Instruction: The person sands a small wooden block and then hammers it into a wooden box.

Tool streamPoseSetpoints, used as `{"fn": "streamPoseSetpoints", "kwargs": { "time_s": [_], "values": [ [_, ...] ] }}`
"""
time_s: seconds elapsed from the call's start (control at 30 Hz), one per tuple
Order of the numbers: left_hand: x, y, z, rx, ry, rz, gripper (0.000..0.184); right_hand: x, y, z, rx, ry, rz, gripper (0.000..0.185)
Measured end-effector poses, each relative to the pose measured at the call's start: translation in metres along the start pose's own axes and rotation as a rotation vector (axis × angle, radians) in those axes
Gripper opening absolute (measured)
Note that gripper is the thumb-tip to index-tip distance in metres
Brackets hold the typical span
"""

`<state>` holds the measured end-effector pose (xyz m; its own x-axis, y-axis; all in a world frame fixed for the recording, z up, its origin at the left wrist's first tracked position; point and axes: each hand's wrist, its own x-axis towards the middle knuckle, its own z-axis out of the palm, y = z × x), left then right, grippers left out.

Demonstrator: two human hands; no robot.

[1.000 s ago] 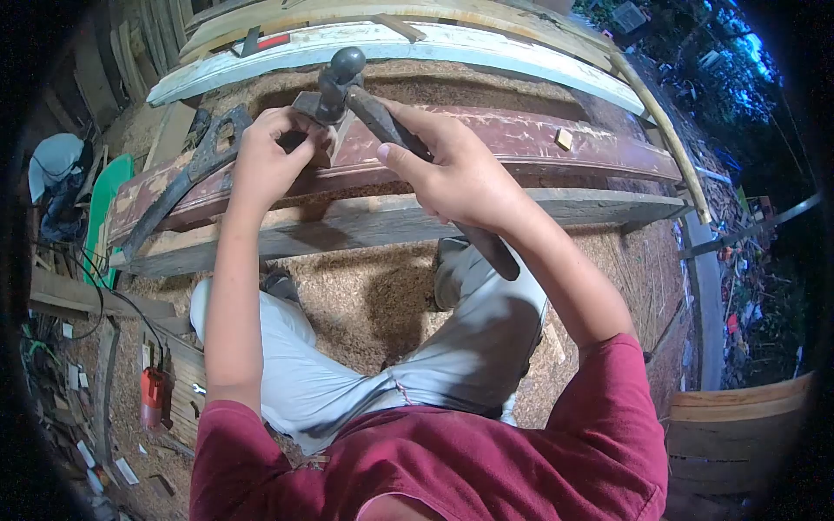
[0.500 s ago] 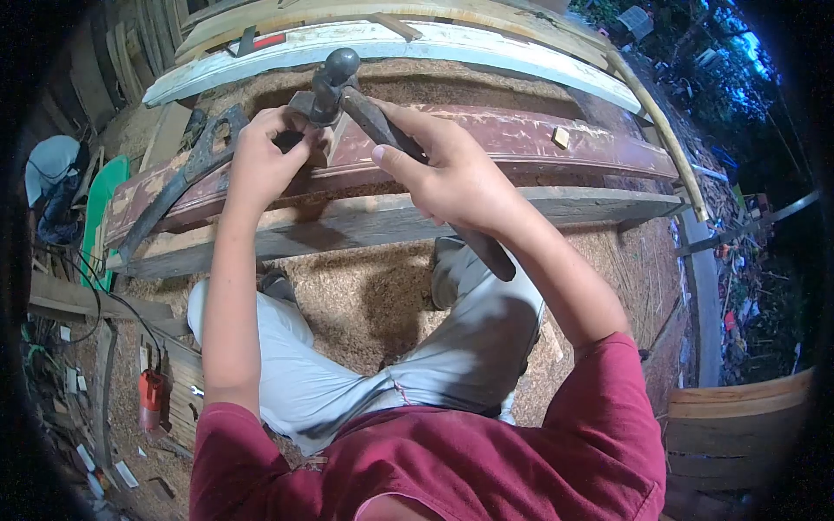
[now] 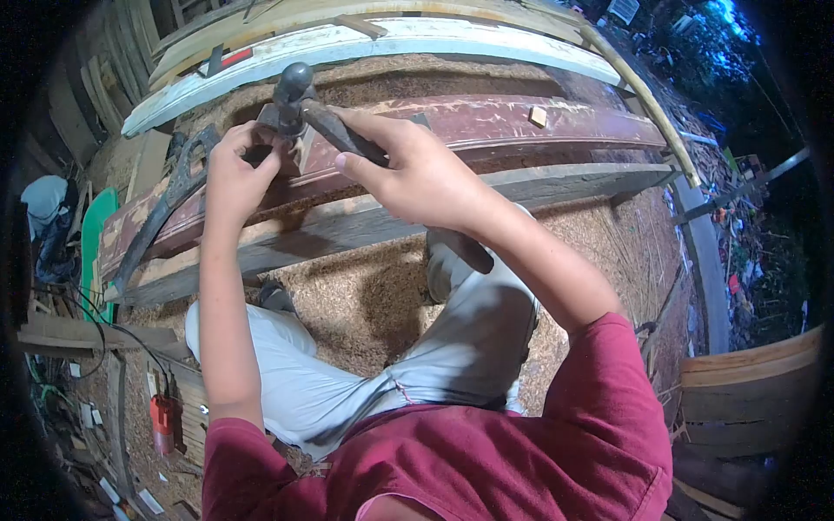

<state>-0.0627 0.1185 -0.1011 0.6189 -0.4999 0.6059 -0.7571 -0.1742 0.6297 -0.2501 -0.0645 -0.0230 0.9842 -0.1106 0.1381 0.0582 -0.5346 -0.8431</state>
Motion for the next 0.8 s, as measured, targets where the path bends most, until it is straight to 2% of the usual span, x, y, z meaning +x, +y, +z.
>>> {"fn": "streamPoseSetpoints", "kwargs": {
  "time_s": [0.07, 0.17, 0.37, 0.6, 0.7, 0.8],
  "values": [
    [0.000, -0.002, 0.000, 0.003, -0.010, 0.004, 0.011, 0.002, -0.005, -0.003, -0.037, -0.043, 0.039, 0.054],
    [0.001, -0.007, 0.000, 0.022, -0.020, 0.016, 0.012, 0.000, -0.009, -0.005, 0.069, -0.051, 0.125, 0.054],
    [0.002, -0.008, -0.005, 0.089, -0.040, 0.038, 0.015, 0.000, -0.005, -0.005, 0.132, 0.020, 0.118, 0.050],
    [-0.001, -0.008, -0.004, 0.092, -0.001, 0.099, 0.017, -0.006, -0.004, -0.007, 0.131, -0.010, 0.146, 0.053],
    [-0.002, -0.005, -0.012, 0.149, -0.103, 0.061, 0.025, -0.007, -0.002, -0.007, 0.144, -0.013, 0.149, 0.053],
    [-0.005, -0.010, -0.012, 0.144, -0.102, 0.064, 0.028, -0.007, -0.002, -0.007, 0.159, -0.009, 0.135, 0.054]
  ]
}}
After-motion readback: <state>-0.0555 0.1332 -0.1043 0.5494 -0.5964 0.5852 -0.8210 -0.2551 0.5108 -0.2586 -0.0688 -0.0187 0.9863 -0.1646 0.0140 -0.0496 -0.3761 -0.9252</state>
